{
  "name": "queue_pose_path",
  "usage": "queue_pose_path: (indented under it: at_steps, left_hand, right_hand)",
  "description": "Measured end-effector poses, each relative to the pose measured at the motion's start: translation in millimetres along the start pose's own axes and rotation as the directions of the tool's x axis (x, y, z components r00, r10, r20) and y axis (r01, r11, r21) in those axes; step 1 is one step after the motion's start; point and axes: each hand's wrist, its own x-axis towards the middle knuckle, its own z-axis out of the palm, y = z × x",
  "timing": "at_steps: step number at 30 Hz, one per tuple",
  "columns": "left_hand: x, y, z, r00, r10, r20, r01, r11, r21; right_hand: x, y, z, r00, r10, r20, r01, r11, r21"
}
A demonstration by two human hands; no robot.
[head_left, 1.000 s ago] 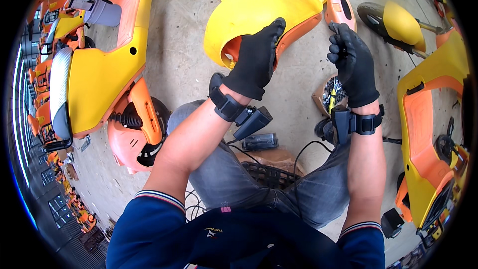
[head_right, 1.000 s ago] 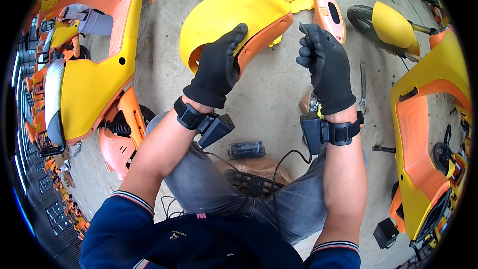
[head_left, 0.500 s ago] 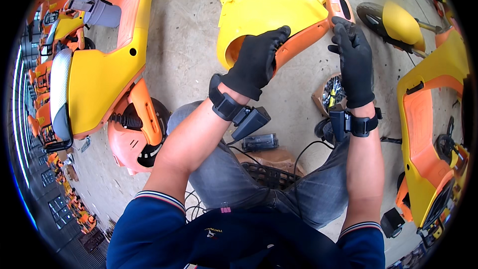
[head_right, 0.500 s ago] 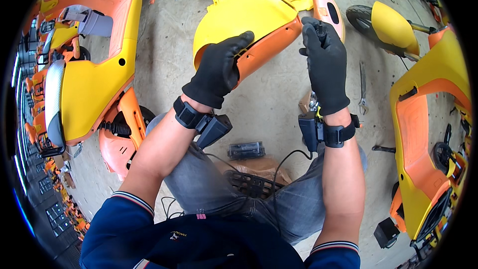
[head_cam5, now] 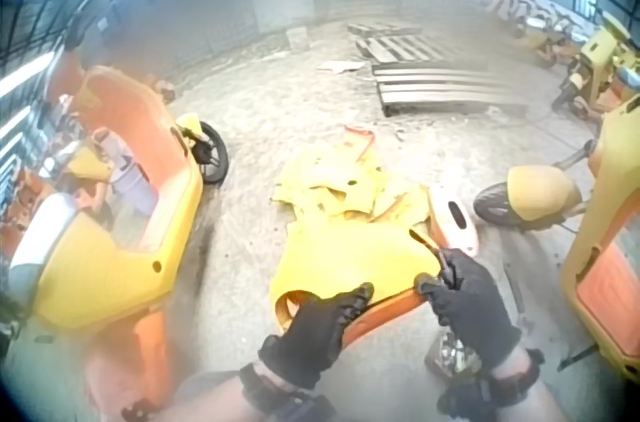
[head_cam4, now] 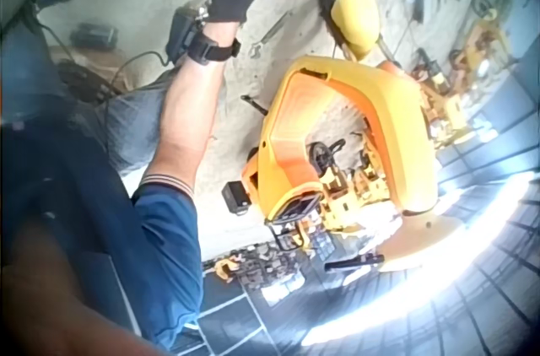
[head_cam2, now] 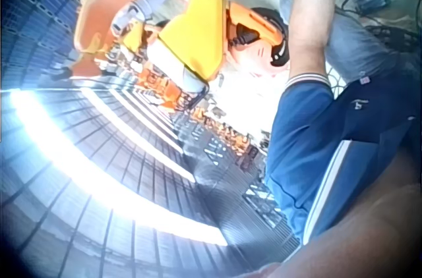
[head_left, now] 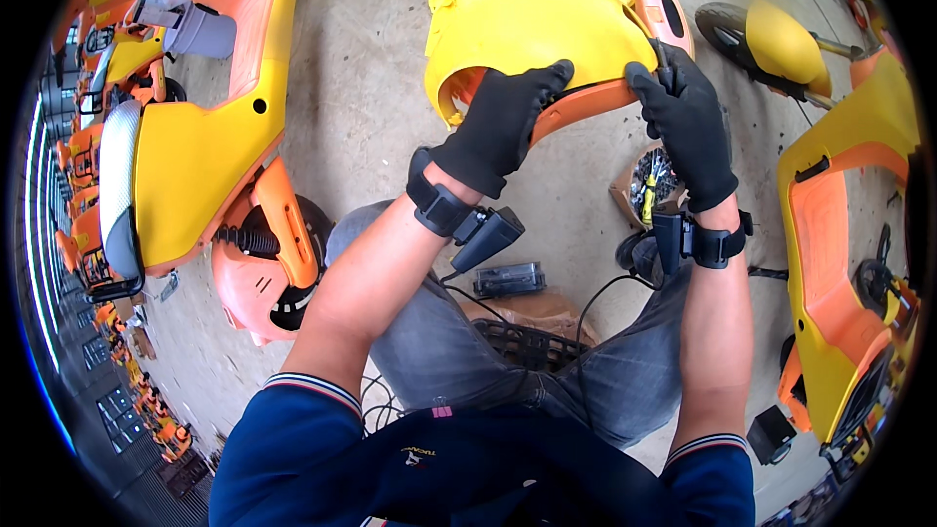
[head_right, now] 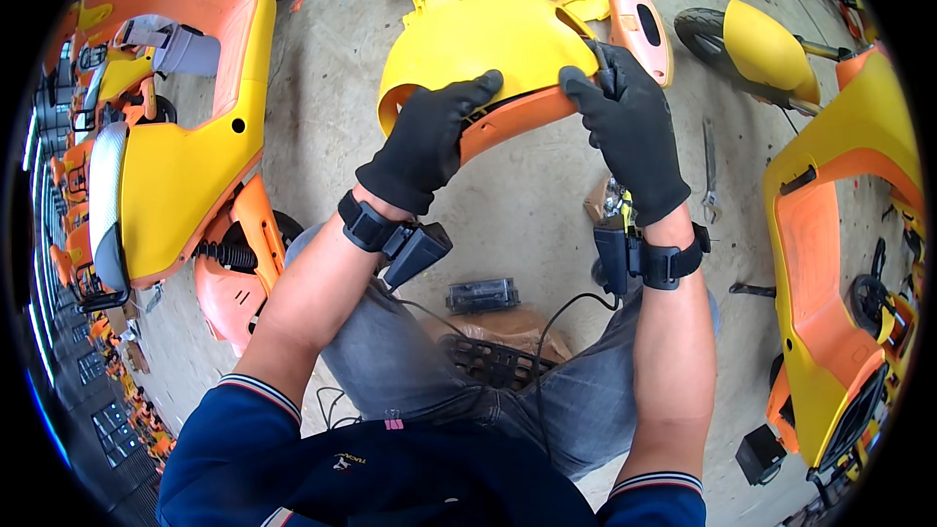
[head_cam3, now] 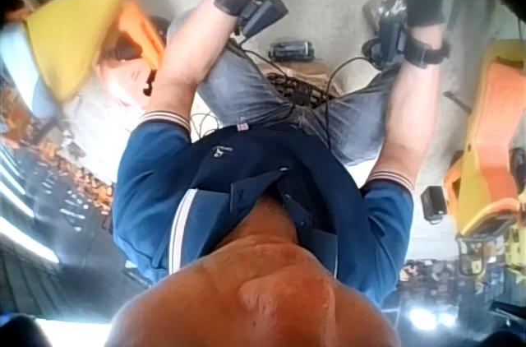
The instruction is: The person sits on the floor and uses a screwdriver to remove screws from yellow and orange scooter body panels. They detach a metal bracket from an orange panel and then work on a yellow panel, removing screws and setting the parts aside.
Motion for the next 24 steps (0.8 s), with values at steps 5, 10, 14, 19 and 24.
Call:
queue_pose_path:
  at_steps: [5, 10, 14, 19, 24]
  left_hand:
    - [-3, -20, 10, 0.967, -0.255, -0.021, 0.213, 0.846, -0.488]
    - [26, -14, -23, 0.802, -0.551, 0.232, 0.08, -0.285, -0.955]
    - [24, -23, -37, 0.819, -0.559, 0.127, 0.005, -0.216, -0.976]
    - [20, -15, -44, 0.796, -0.585, 0.153, 0.138, -0.07, -0.988]
    - [12, -28, -35, 0.697, -0.633, 0.337, 0.386, -0.065, -0.92]
  right_hand:
    - [1, -3, -3, 0.993, -0.079, 0.089, 0.087, 0.991, -0.1]
    - [6, 16, -13, 0.986, -0.083, 0.145, 0.109, 0.978, -0.18]
    - [9, 35, -14, 0.981, -0.115, 0.157, 0.158, 0.941, -0.299]
    - [9, 33, -20, 0.988, -0.154, -0.023, 0.133, 0.91, -0.393]
    - [19, 40, -41, 0.943, -0.231, -0.242, 0.116, 0.905, -0.41]
